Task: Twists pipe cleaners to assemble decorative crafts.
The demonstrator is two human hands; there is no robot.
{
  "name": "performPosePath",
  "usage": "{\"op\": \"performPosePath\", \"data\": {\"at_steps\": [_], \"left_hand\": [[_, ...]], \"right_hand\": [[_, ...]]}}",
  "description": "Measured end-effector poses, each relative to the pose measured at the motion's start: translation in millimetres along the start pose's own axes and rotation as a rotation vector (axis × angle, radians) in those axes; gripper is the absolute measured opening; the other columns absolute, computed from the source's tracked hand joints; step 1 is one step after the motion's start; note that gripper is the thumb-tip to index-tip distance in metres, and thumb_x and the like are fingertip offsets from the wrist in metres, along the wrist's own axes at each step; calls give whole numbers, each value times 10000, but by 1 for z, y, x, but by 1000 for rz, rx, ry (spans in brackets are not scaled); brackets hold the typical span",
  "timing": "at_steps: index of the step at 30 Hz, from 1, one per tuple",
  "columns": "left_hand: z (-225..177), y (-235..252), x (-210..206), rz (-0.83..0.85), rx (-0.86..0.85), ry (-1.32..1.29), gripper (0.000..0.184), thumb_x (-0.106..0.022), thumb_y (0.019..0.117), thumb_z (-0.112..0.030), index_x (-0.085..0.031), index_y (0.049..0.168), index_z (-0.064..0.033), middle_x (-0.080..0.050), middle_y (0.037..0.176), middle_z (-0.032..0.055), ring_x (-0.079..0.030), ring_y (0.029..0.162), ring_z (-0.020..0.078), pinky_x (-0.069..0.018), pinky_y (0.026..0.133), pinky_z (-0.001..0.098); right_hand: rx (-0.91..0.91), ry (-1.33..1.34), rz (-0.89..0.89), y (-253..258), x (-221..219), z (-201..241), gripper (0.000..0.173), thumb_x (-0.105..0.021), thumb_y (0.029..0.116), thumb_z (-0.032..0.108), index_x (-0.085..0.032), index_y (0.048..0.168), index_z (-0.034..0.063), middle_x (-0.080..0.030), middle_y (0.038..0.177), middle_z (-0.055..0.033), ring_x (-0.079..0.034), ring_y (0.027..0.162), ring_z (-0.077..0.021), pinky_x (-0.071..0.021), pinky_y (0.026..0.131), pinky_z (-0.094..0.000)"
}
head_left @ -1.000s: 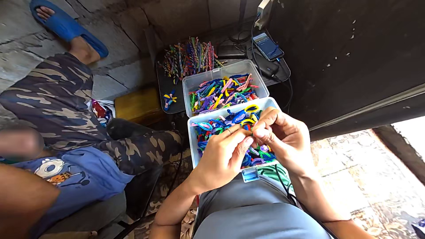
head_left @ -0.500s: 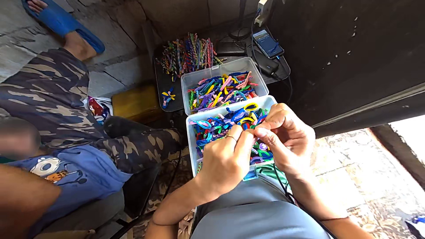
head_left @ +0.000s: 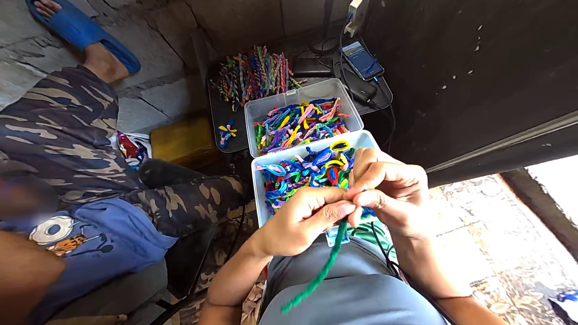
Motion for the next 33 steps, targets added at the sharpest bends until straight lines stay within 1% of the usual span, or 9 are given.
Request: {"op": "performPosePath", "data": {"at_steps": [3, 5, 9, 15, 19, 22, 26, 30, 33], "left_hand": [[-21, -8, -1, -325, -257, 968, 283, -507, 1054, -121, -683, 885, 22, -570, 725, 72, -533, 618, 88, -427, 557, 177], [-22, -10, -7, -411, -301, 1202, 269, -512, 1043, -117, -696, 897, 14, -552, 714, 101, -529, 573, 142, -416, 506, 214], [-12, -5, 7, -189, -133, 469, 296, -466, 1074, -107, -649, 884, 27, -602, 807, -2, -520, 740, -57, -426, 666, 83], [6, -1, -10, 154, 128, -388, 235, -503, 1080, -212, -671, 943, -121, -604, 802, -182, -442, 687, -174, -324, 576, 39], [-15, -3, 2, -146, -151, 542, 282, -493, 1067, -100, -681, 909, 38, -636, 794, 28, -564, 721, -17, -461, 664, 111], [-23, -8, -5, -377, -256, 1180, 251, -524, 1026, -94, -709, 891, 9, -572, 716, 97, -551, 586, 142, -439, 520, 222], [-15, -4, 5, -148, -98, 473, 306, -464, 1078, -120, -674, 926, 42, -630, 821, 6, -532, 741, -62, -434, 670, 83], [0, 0, -6, 149, 117, -352, 245, -500, 1080, -230, -674, 939, -131, -622, 827, -186, -472, 720, -177, -344, 599, 35], [1, 2, -7, 150, 112, -334, 246, -484, 1086, -189, -671, 949, -106, -607, 813, -175, -455, 693, -170, -333, 579, 36]], "right_hand": [[4, -210, -153, -4, 3, 2, 134, -697, 956, 186, -625, 847, 158, -577, 858, 99, -577, 809, 45, -512, 709, -106], [-20, -229, -178, -5, 2, -1, 143, -691, 960, 180, -612, 843, 157, -560, 850, 98, -566, 794, 45, -508, 699, -104], [-140, 75, -2, 1, -1, -14, 99, -669, 992, 239, -704, 941, 162, -627, 923, 97, -614, 814, 40, -541, 695, -118], [-33, 261, 178, 4, -7, -10, 59, -713, 962, 196, -753, 959, 153, -661, 957, 100, -613, 934, 28, -516, 812, -140], [33, -80, -39, 0, 1, 2, 113, -690, 954, 146, -646, 850, 148, -599, 880, 84, -610, 830, 36, -543, 712, -119], [94, -356, -187, -5, 1, 8, 124, -679, 945, 127, -598, 851, 135, -568, 880, 67, -585, 843, 23, -529, 723, -124], [-68, -103, -49, -1, -1, -3, 79, -655, 985, 205, -648, 911, 176, -612, 922, 99, -613, 837, 41, -547, 715, -126], [-24, 209, 184, 3, -10, -3, 126, -652, 1011, 221, -748, 1057, 152, -672, 1043, 103, -613, 1014, 31, -518, 881, -151], [31, 138, 58, 1, -5, 2, 66, -700, 977, 200, -743, 956, 154, -663, 939, 110, -617, 956, 33, -514, 841, -137]]}}
Point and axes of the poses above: each hand's wrist, its own y-axis towards the middle knuckle, its own x-axis out of the back of the hand, z = x × y, the point moved 8 cm from there along y, towards the middle knuckle
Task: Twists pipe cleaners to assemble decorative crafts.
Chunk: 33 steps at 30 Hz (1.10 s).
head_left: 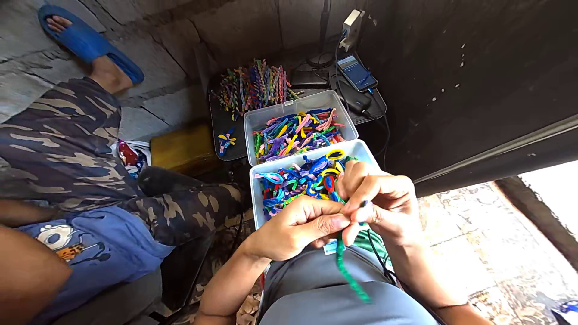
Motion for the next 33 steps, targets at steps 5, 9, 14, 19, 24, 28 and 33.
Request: {"op": "performPosePath", "data": {"at_steps": [5, 9, 14, 19, 24, 28, 33], "left_hand": [[-25, -8, -7, -487, -331, 1360, 298, -494, 1059, -130, -682, 881, 18, -586, 719, 91, -557, 607, 114, -441, 549, 200], [-24, -7, 0, -436, -297, 1082, 322, -476, 1075, -139, -668, 887, 38, -615, 775, 67, -559, 708, 22, -452, 660, 129], [-3, 5, 2, -59, -8, 74, 242, -485, 1085, -191, -667, 939, -125, -576, 790, -195, -438, 677, -173, -334, 574, 36], [-17, 5, 3, -249, -199, 722, 293, -471, 1085, -130, -664, 922, 19, -605, 797, -9, -529, 724, -52, -435, 665, 91], [-24, 3, -11, -514, -381, 1533, 268, -507, 1034, -101, -687, 867, 6, -591, 715, 115, -558, 567, 153, -439, 509, 228], [-14, 10, 6, -204, -162, 615, 282, -463, 1078, -107, -657, 913, 15, -607, 807, -37, -510, 742, -84, -421, 678, 78], [9, 15, 0, 18, 79, -31, 242, -493, 1076, -155, -670, 913, -128, -606, 791, -176, -451, 643, -166, -336, 544, 41]], "right_hand": [[61, -443, -270, -8, 6, 10, 143, -672, 983, 199, -609, 864, 149, -587, 866, 82, -589, 849, 33, -514, 736, -119], [-14, -351, -204, -4, 6, 6, 104, -654, 1005, 248, -652, 928, 178, -616, 908, 114, -597, 846, 61, -521, 743, -106], [-21, 25, 59, 3, 2, 0, 110, -685, 989, 222, -761, 1047, 167, -678, 1035, 115, -621, 1004, 38, -526, 859, -136], [31, -282, -190, -3, 12, 9, 108, -699, 973, 214, -681, 874, 174, -618, 878, 118, -591, 870, 52, -499, 765, -107], [28, -471, -305, -6, 15, 8, 150, -680, 979, 212, -618, 855, 154, -591, 849, 92, -583, 819, 40, -509, 726, -116], [-131, -22, -35, 2, 14, -6, 141, -621, 1026, 280, -723, 1006, 184, -663, 1001, 116, -635, 874, 51, -550, 744, -119], [-43, 11, 6, 3, 14, -2, 94, -691, 982, 230, -762, 948, 179, -680, 943, 124, -625, 958, 29, -514, 875, -161]]}}
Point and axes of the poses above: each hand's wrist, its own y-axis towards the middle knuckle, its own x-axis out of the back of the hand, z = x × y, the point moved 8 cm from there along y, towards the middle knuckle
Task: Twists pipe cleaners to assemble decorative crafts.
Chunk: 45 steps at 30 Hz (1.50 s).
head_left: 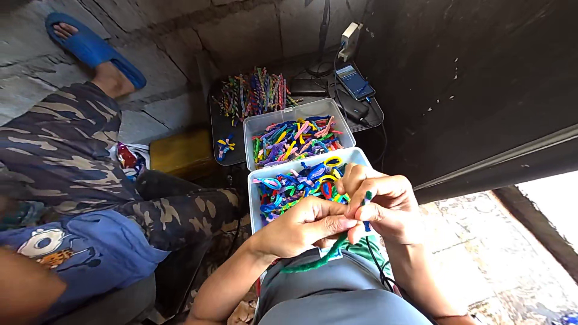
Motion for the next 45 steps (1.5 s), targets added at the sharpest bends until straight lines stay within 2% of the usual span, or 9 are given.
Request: {"op": "performPosePath", "data": {"at_steps": [3, 6, 10, 15, 22, 31, 34, 39, 45], "left_hand": [[-21, -8, 5, -276, -259, 828, 264, -487, 1065, -91, -686, 932, 21, -649, 820, 15, -559, 716, -23, -456, 662, 112], [-27, -14, -12, -543, -417, 1585, 212, -552, 1015, -82, -717, 925, 16, -608, 730, 122, -569, 549, 168, -449, 488, 241], [-23, -13, 1, -320, -283, 863, 298, -460, 1075, -103, -658, 906, 43, -634, 823, 48, -547, 741, -15, -446, 685, 113], [-3, -5, -1, 4, -14, -60, 235, -500, 1078, -195, -674, 932, -136, -597, 794, -191, -440, 662, -171, -321, 551, 43], [-32, -17, -11, -574, -428, 1470, 283, -500, 1058, -126, -679, 885, 8, -570, 715, 103, -547, 582, 141, -430, 517, 218], [-2, -4, -4, 24, 8, -156, 243, -518, 1070, -208, -691, 905, -164, -622, 787, -194, -471, 656, -167, -344, 553, 42], [-7, -4, 1, -88, -93, 116, 258, -476, 1085, -163, -659, 914, -101, -584, 786, -159, -443, 665, -158, -335, 569, 40], [-32, -21, -15, -578, -427, 1465, 291, -493, 1066, -150, -694, 926, 6, -592, 741, 115, -559, 594, 140, -436, 531, 211], [-21, -12, 0, -209, -201, 360, 270, -453, 1095, -166, -642, 932, -63, -590, 813, -136, -474, 726, -154, -380, 631, 39]], "right_hand": [[47, -314, -194, -4, 6, 8, 133, -704, 968, 216, -665, 848, 174, -623, 873, 114, -598, 869, 43, -508, 765, -117], [41, -448, -301, -7, 7, 7, 162, -686, 962, 194, -603, 826, 168, -583, 849, 100, -577, 835, 36, -509, 737, -117], [-91, -74, -112, -2, 2, -7, 134, -648, 1006, 279, -696, 909, 201, -643, 936, 123, -619, 854, 56, -534, 731, -109], [-38, 113, 81, 0, -7, -5, 92, -686, 984, 220, -759, 1028, 185, -691, 1007, 126, -619, 1013, 33, -501, 927, -172], [64, -463, -291, -9, 2, 11, 136, -677, 983, 244, -633, 883, 164, -586, 872, 101, -575, 842, 48, -499, 742, -109], [13, 117, 72, 0, -11, 4, 130, -666, 998, 192, -759, 1086, 168, -692, 1049, 96, -627, 1032, 6, -512, 942, -193], [29, -63, -102, -4, -3, 7, 51, -700, 975, 207, -740, 958, 181, -662, 920, 124, -624, 922, 35, -528, 876, -168], [47, -378, -279, -9, 1, 11, 146, -686, 980, 241, -618, 866, 181, -592, 880, 123, -564, 849, 69, -481, 742, -92], [-55, 94, 68, -1, -10, 0, 156, -646, 1015, 275, -731, 1121, 198, -683, 1097, 111, -653, 975, 30, -562, 823, -142]]}}
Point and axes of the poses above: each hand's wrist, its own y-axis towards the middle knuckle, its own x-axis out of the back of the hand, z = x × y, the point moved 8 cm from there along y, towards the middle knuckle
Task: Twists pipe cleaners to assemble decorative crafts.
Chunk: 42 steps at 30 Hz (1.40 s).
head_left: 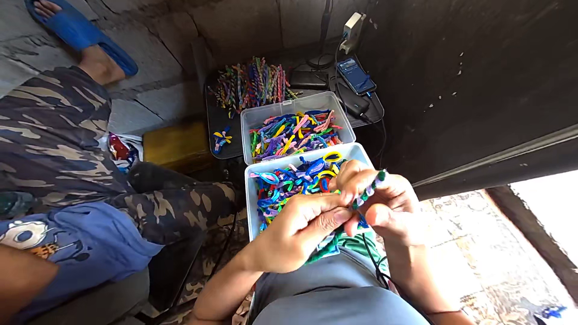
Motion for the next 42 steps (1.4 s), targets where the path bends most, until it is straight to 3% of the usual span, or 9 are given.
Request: {"op": "performPosePath", "data": {"at_steps": [4, 10, 15, 19, 27, 31, 35, 37, 42], "left_hand": [[9, 1, -9, 151, 121, -304, 238, -479, 1085, -166, -654, 940, -96, -586, 804, -170, -441, 685, -169, -337, 581, 39], [-20, -10, -9, -323, -265, 1066, 286, -501, 1056, -137, -697, 909, 12, -588, 731, 105, -562, 605, 128, -436, 539, 204], [-1, -5, 1, -20, -3, 14, 279, -448, 1097, -183, -638, 936, -58, -560, 792, -123, -443, 700, -141, -350, 609, 43], [12, -5, -9, 176, 186, -512, 236, -508, 1076, -195, -691, 939, -138, -634, 811, -182, -493, 691, -163, -360, 579, 41], [-11, -17, -5, -429, -251, 1134, 259, -500, 1040, -100, -699, 912, 5, -595, 735, 108, -567, 598, 134, -449, 538, 207], [3, -13, 5, -173, -56, 186, 277, -459, 1084, -140, -648, 910, -36, -587, 805, -95, -481, 716, -123, -385, 632, 51], [19, -11, -14, 132, 186, -594, 235, -525, 1069, -234, -710, 944, -161, -642, 817, -181, -490, 656, -157, -359, 547, 43], [16, -10, -11, 70, 111, -395, 248, -487, 1083, -189, -675, 945, -105, -601, 799, -161, -447, 655, -156, -331, 554, 43], [-13, -19, -9, -390, -258, 1047, 280, -502, 1052, -127, -694, 910, 20, -588, 736, 106, -565, 617, 121, -451, 562, 192]], "right_hand": [[97, -88, -85, -2, 3, 6, 65, -698, 974, 197, -758, 980, 173, -677, 959, 117, -620, 992, 17, -504, 941, -197], [125, -422, -344, -10, 5, 13, 134, -680, 983, 204, -629, 862, 176, -581, 900, 110, -561, 879, 44, -487, 771, -113], [-15, -71, -78, -3, -3, 2, 133, -623, 1026, 280, -717, 1028, 186, -664, 1047, 112, -633, 951, 34, -547, 802, -139], [49, 36, -8, -1, -8, -1, 106, -686, 983, 191, -758, 1061, 189, -680, 1029, 118, -616, 1015, 23, -504, 939, -185], [123, -618, -375, -12, -2, 7, 146, -673, 984, 219, -617, 871, 145, -584, 913, 77, -586, 871, 32, -526, 761, -133], [-39, -150, -114, -3, -3, -6, 139, -613, 1029, 277, -703, 989, 179, -658, 1024, 110, -624, 880, 51, -544, 741, -123], [27, 32, 6, -1, -7, -5, 104, -677, 990, 209, -765, 1033, 174, -691, 1031, 108, -627, 1015, 15, -519, 910, -180], [67, -78, -96, -4, -2, 0, 62, -695, 977, 209, -752, 962, 191, -668, 966, 122, -618, 965, 27, -520, 874, -164], [101, -467, -338, -12, 1, 8, 166, -665, 989, 222, -598, 843, 181, -596, 934, 104, -569, 870, 49, -498, 734, -106]]}}
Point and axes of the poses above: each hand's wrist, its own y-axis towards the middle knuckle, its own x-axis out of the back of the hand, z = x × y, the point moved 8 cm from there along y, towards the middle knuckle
